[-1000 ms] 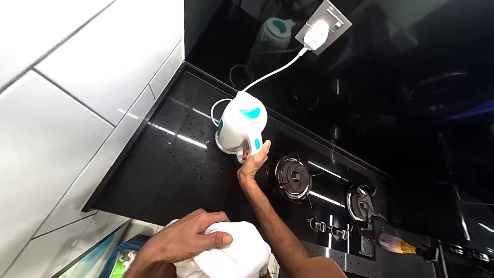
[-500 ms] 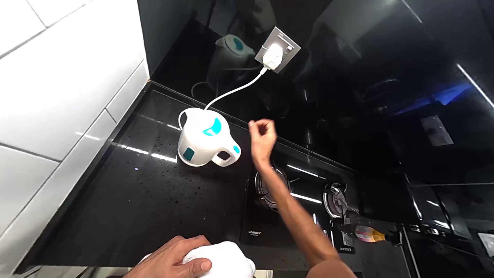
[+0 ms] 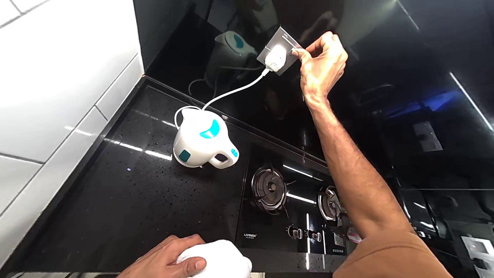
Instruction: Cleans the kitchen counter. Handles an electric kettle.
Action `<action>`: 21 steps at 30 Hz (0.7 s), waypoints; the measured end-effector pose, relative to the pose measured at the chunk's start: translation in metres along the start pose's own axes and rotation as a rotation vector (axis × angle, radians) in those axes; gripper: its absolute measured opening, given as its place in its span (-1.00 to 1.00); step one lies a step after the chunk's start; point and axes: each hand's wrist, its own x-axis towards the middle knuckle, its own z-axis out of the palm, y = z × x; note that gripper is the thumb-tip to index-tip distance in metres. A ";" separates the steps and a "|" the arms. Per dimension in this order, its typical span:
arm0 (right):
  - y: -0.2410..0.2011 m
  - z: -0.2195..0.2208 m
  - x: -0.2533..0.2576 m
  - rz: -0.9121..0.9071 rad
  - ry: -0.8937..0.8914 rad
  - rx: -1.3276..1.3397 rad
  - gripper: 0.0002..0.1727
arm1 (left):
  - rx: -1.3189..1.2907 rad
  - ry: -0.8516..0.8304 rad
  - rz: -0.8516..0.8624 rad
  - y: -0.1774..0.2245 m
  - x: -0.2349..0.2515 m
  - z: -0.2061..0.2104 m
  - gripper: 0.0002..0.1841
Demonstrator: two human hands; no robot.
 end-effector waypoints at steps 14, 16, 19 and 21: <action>-0.016 -0.046 -0.184 -0.081 0.002 0.443 -0.67 | 0.020 0.038 0.036 0.014 -0.018 0.014 -0.46; -0.008 -0.047 -0.280 0.026 -0.235 0.594 -0.70 | -0.002 0.018 0.046 0.016 -0.024 0.022 -0.47; -0.010 -0.034 -0.383 0.071 -0.443 0.734 -0.73 | -0.115 0.002 0.090 0.010 -0.032 0.033 -0.47; -0.015 -0.042 -0.426 0.018 -0.585 0.756 -0.72 | -0.218 0.001 0.097 0.005 -0.033 0.046 -0.53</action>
